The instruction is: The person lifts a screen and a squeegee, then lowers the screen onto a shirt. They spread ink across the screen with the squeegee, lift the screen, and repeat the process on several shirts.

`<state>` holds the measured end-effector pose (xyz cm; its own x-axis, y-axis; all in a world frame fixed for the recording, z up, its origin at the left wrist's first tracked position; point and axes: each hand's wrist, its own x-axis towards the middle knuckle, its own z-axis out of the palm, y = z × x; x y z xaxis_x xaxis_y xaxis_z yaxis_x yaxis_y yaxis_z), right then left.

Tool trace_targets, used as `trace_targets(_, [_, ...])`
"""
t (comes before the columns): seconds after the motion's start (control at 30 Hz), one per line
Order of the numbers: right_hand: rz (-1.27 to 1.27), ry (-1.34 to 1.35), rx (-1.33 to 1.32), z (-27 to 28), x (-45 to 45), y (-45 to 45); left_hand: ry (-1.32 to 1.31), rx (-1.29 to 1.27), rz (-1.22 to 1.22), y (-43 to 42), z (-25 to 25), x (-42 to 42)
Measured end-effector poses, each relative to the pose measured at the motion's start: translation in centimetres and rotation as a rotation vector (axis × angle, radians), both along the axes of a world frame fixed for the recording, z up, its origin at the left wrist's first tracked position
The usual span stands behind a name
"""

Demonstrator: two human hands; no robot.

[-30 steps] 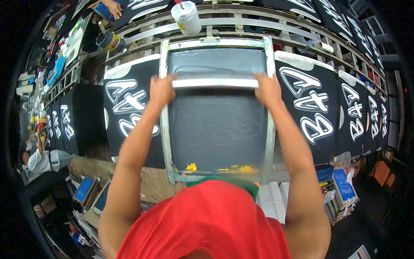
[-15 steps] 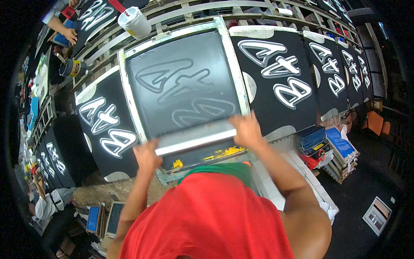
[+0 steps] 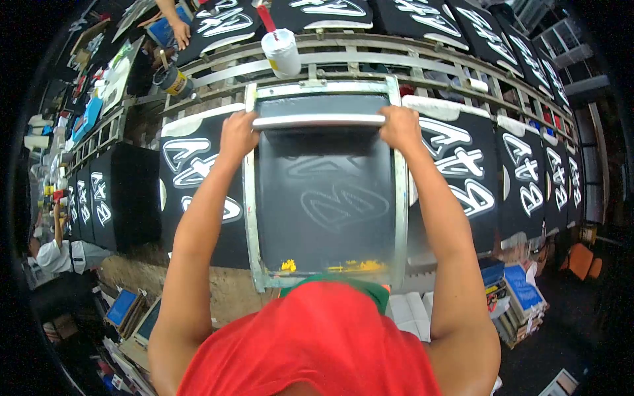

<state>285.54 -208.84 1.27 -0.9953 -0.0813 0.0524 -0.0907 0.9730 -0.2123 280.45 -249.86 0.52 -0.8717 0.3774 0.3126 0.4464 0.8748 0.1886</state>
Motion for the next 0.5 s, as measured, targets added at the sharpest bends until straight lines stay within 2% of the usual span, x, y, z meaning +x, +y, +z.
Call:
trace_targets(0.07, [-0.067,-0.047,-0.034,0.1,-4.8,0.2,-0.030,0.029,-0.030,0.6,-2.0,-5.5])
trace_targets(0.13, [-0.033,-0.115,0.109,-2.5,-8.0,1.2,-0.311,-0.223,0.110,2.4,-2.7,-8.3])
trace_targets(0.17, [-0.055,-0.214,0.098,-3.1,-9.5,1.7,-0.322,-0.218,0.122,2.8,-2.8,-9.4])
trace_targets(0.33, [-0.048,-0.301,0.022,-0.6,-10.6,1.7,-0.456,-0.179,0.063,2.7,-0.4,-10.8])
trace_targets(0.5, [0.032,-0.280,-0.014,-1.1,-11.5,2.3,-0.583,-0.114,-0.018,1.3,-0.3,-12.5])
